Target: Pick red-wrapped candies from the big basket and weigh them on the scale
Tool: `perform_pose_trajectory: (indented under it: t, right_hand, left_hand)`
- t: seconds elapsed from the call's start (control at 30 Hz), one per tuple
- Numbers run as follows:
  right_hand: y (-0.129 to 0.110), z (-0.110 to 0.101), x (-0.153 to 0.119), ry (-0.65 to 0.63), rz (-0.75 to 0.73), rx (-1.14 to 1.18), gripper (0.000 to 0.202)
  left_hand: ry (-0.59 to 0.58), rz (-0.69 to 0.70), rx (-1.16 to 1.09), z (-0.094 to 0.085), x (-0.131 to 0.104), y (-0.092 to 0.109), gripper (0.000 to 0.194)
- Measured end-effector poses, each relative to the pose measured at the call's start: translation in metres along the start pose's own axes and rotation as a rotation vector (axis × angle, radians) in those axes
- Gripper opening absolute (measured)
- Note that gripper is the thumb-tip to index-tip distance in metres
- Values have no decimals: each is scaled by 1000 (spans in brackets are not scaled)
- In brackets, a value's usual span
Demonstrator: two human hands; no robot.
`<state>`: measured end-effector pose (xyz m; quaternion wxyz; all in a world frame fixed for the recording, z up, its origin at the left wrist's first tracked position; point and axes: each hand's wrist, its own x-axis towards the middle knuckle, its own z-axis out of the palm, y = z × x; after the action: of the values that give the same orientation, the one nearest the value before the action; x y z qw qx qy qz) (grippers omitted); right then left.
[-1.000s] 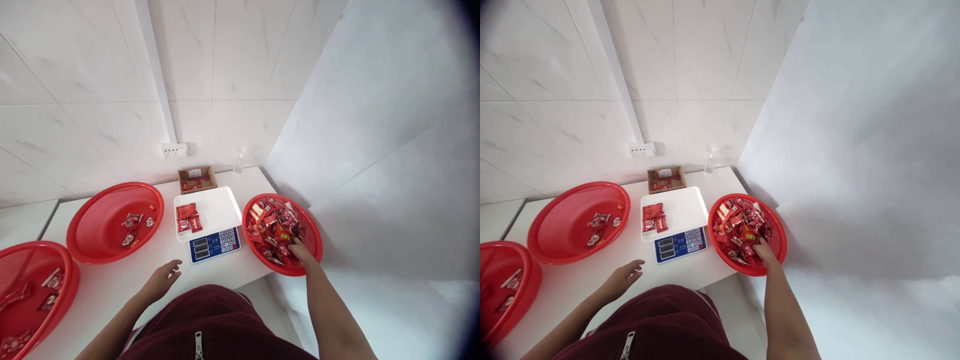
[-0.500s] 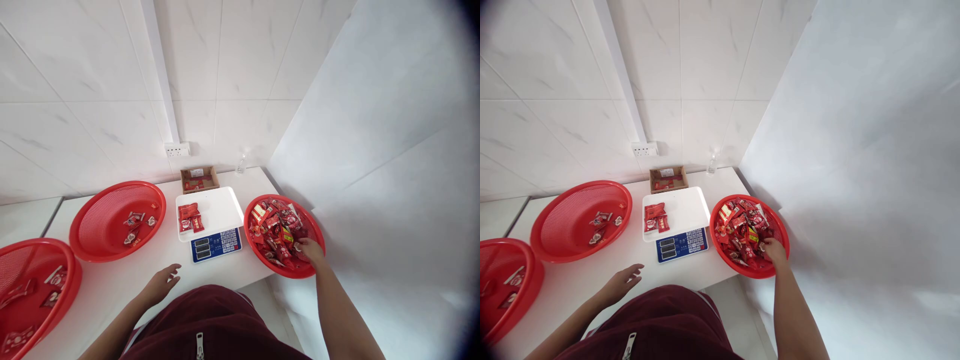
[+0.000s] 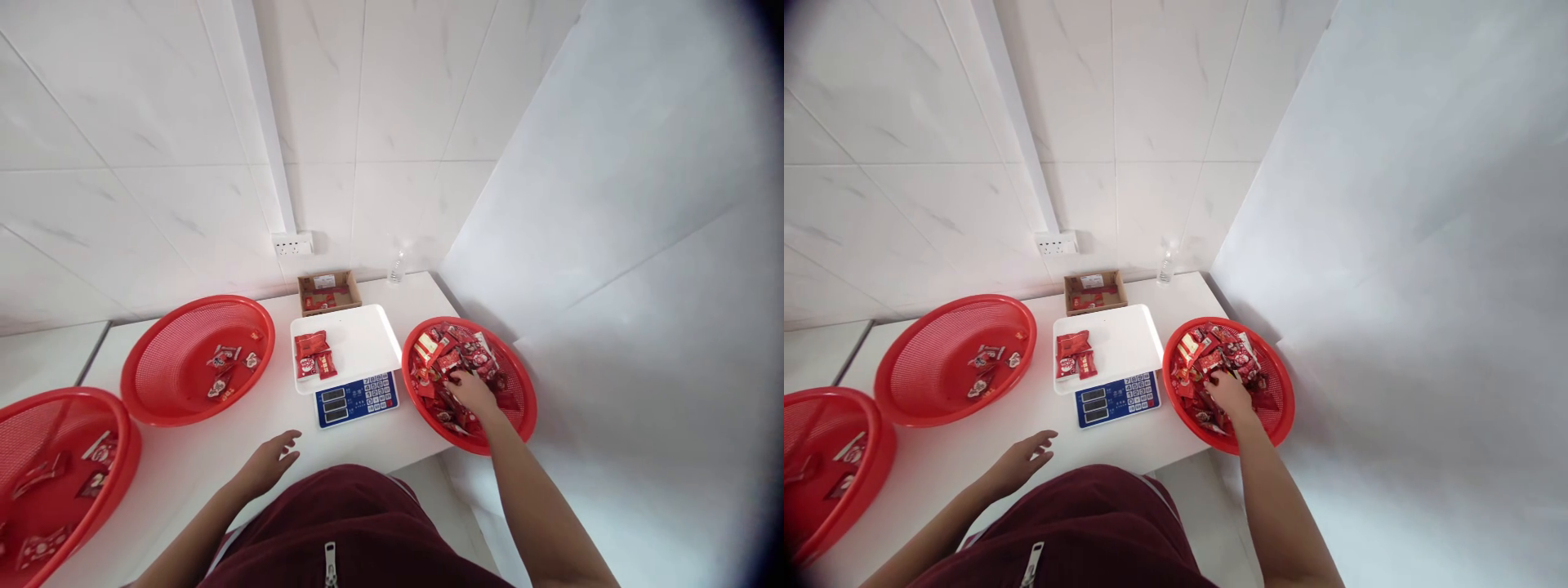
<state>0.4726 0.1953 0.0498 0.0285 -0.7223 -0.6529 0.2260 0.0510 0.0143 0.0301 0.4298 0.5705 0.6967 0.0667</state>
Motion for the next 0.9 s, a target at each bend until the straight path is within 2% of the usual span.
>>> perform_pose_trajectory:
  t: [0.1, 0.2, 0.3, 0.37, 0.43, 0.5, 0.57, 0.63, 0.73, 0.9]
  right_hand:
    - [-11, 6, -2, -36, 33, -157, 20]
    - [-13, -3, 0, 60, 61, -132, 24]
    - [-31, -13, 5, 192, 42, 31, 26]
    - [-61, -11, 7, 126, -68, 237, 27]
    - [-102, 2, 6, -53, -171, 442, 27]
    - [-148, 23, 2, -244, -189, 523, 23]
    - [-189, 48, 0, -358, -237, 522, 20]
    - [-220, 70, 0, -396, -265, 506, 19]
    - [-244, 90, 7, -398, -276, 496, 21]
    - [-240, 92, 29, -271, -234, 497, 38]
  left_hand:
    - [-2, -13, 2, -2, -4, 1, 41]
    - [3, -20, -1, -3, -10, 0, 43]
    - [22, -27, -22, -2, -14, -2, 42]
    - [25, -34, -36, -1, -16, -2, 42]
    - [18, -41, -48, -1, -17, -2, 43]
    - [10, -45, -54, -2, -18, 0, 44]
    - [8, -48, -49, -5, -19, 1, 44]
    - [17, -52, -38, -8, -21, -1, 44]
    - [41, -61, -32, -8, -25, -7, 44]
    - [52, -88, -44, -2, -31, -20, 44]
